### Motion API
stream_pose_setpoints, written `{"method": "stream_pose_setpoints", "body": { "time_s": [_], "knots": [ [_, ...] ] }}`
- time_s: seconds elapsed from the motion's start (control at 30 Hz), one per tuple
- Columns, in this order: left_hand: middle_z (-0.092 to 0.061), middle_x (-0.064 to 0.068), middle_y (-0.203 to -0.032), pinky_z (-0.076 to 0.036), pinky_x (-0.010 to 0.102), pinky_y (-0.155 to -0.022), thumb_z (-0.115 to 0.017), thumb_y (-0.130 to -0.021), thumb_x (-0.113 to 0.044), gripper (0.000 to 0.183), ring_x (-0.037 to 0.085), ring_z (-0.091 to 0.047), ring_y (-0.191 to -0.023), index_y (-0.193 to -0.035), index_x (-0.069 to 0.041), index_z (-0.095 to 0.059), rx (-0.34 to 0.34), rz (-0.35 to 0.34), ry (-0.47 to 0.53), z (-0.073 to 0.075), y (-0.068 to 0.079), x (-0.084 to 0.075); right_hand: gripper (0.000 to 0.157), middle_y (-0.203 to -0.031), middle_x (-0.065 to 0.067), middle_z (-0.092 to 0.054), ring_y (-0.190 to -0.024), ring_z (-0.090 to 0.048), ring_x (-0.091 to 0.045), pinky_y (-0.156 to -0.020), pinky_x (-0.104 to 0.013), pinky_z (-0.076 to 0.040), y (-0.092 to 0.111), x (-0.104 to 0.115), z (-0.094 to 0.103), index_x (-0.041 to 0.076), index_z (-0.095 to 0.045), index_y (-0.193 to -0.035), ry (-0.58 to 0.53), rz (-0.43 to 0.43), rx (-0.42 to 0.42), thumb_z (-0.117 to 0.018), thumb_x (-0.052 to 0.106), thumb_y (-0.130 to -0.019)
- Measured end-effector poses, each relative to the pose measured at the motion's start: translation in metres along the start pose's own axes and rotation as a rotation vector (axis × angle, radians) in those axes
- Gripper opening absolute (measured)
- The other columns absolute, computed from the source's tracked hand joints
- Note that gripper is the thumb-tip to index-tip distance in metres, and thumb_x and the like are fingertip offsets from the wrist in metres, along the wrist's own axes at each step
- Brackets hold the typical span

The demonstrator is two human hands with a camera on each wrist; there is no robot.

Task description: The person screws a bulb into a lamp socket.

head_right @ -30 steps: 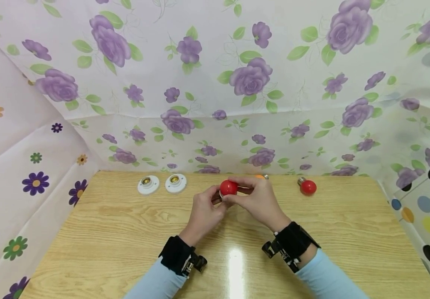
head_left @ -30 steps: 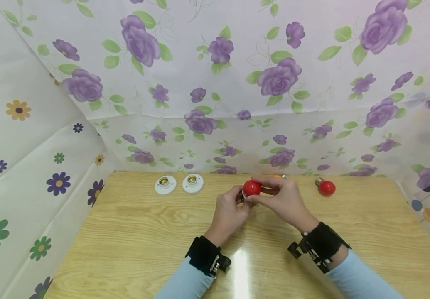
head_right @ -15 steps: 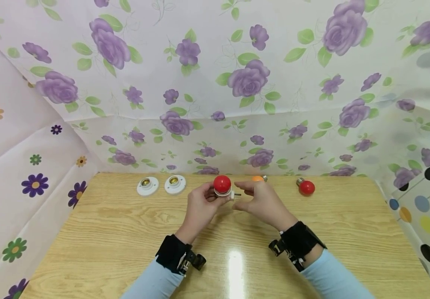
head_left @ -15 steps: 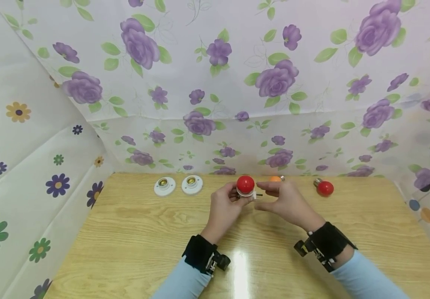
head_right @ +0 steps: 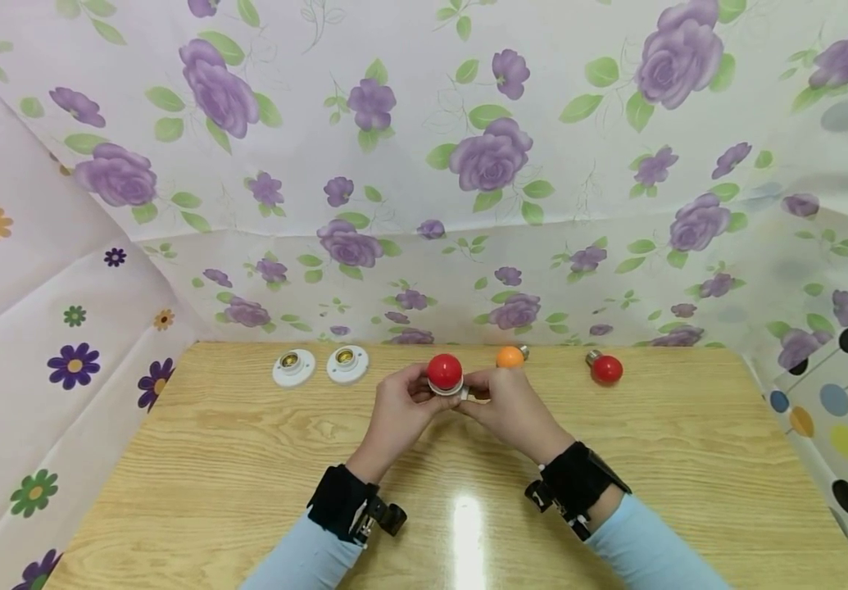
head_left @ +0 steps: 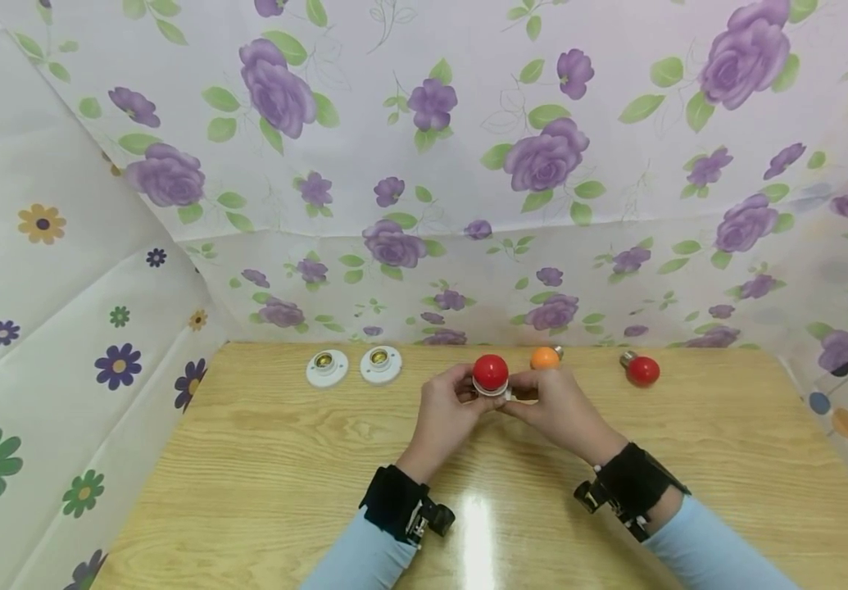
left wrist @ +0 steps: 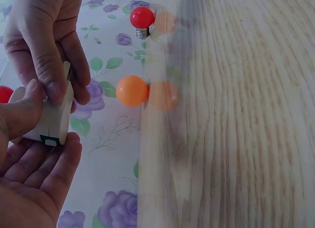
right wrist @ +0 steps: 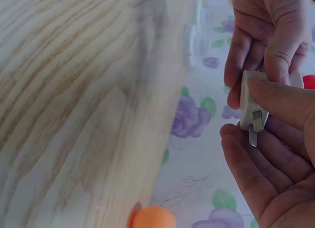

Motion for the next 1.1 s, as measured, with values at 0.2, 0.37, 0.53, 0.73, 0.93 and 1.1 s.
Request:
{"method": "stream_pose_setpoints", "body": {
  "time_s": [0.2, 0.37, 0.53, 0.73, 0.93, 1.1],
  "knots": [
    [-0.064, -0.005, -0.099, -0.049, 0.026, -0.073, -0.079, -0.071, -0.013, 0.039, 0.006, -0.061, -0.088, -0.107, -0.013, -0.063, 0.023, -0.015, 0.021, -0.002, -0.001, -0.001, 0.018, -0.088, 0.014, -0.064, -0.081, -0.061, -0.003, -0.07, -0.023, -0.049, 0.002, -0.001, 0.001, 0.023, -0.071, -0.095, 0.022, 0.01, -0.025, -0.074, 0.031, -0.079],
    [-0.062, -0.004, -0.11, -0.048, 0.026, -0.077, -0.078, -0.075, -0.022, 0.045, 0.01, -0.06, -0.097, -0.115, -0.013, -0.062, 0.044, 0.012, -0.034, 0.0, -0.002, 0.001, 0.023, -0.092, 0.012, -0.065, -0.08, -0.061, -0.002, -0.067, -0.021, -0.049, 0.005, -0.007, 0.01, 0.019, -0.071, -0.099, 0.034, 0.003, -0.118, -0.075, 0.028, -0.078],
    [-0.059, 0.002, -0.12, -0.046, 0.027, -0.083, -0.071, -0.082, -0.032, 0.047, 0.014, -0.056, -0.106, -0.122, -0.012, -0.058, 0.003, 0.053, -0.222, 0.013, -0.003, 0.004, 0.026, -0.096, 0.008, -0.066, -0.08, -0.062, -0.003, -0.065, -0.021, -0.049, 0.009, -0.018, 0.034, 0.019, -0.07, -0.103, 0.033, -0.043, -0.268, -0.075, 0.026, -0.079],
    [-0.054, 0.003, -0.127, -0.045, 0.03, -0.084, -0.06, -0.091, -0.034, 0.045, 0.017, -0.057, -0.102, -0.13, -0.011, -0.053, -0.056, 0.034, -0.428, 0.026, -0.004, 0.003, 0.028, -0.089, 0.004, -0.067, -0.075, -0.062, -0.005, -0.06, -0.021, -0.049, 0.018, -0.044, 0.069, 0.014, -0.071, -0.101, 0.088, -0.171, -0.473, -0.075, 0.029, -0.078],
    [-0.045, 0.008, -0.137, -0.028, 0.038, -0.103, -0.051, -0.096, -0.037, 0.047, 0.023, -0.036, -0.128, -0.134, -0.009, -0.049, -0.059, -0.073, -0.639, 0.031, -0.005, -0.001, 0.028, -0.084, -0.001, -0.067, -0.071, -0.061, -0.01, -0.058, -0.017, -0.046, 0.029, -0.071, 0.084, 0.009, -0.071, -0.098, 0.214, -0.263, -0.549, -0.075, 0.029, -0.078],
    [-0.044, 0.013, -0.137, -0.022, 0.043, -0.105, -0.049, -0.097, -0.036, 0.049, 0.025, -0.03, -0.132, -0.135, -0.006, -0.047, -0.059, -0.153, -0.784, 0.032, -0.007, -0.003, 0.027, -0.08, -0.004, -0.067, -0.069, -0.06, -0.013, -0.06, -0.02, -0.045, 0.036, -0.087, 0.086, 0.005, -0.07, -0.096, 0.274, -0.328, -0.554, -0.074, 0.025, -0.079]
  ]
}}
Point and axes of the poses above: each hand's wrist, its own y-axis away from the middle knuckle, its own z-axis out of the back of the hand, x = y × z, the point moved 7 cm from there along -y, towards the middle knuckle
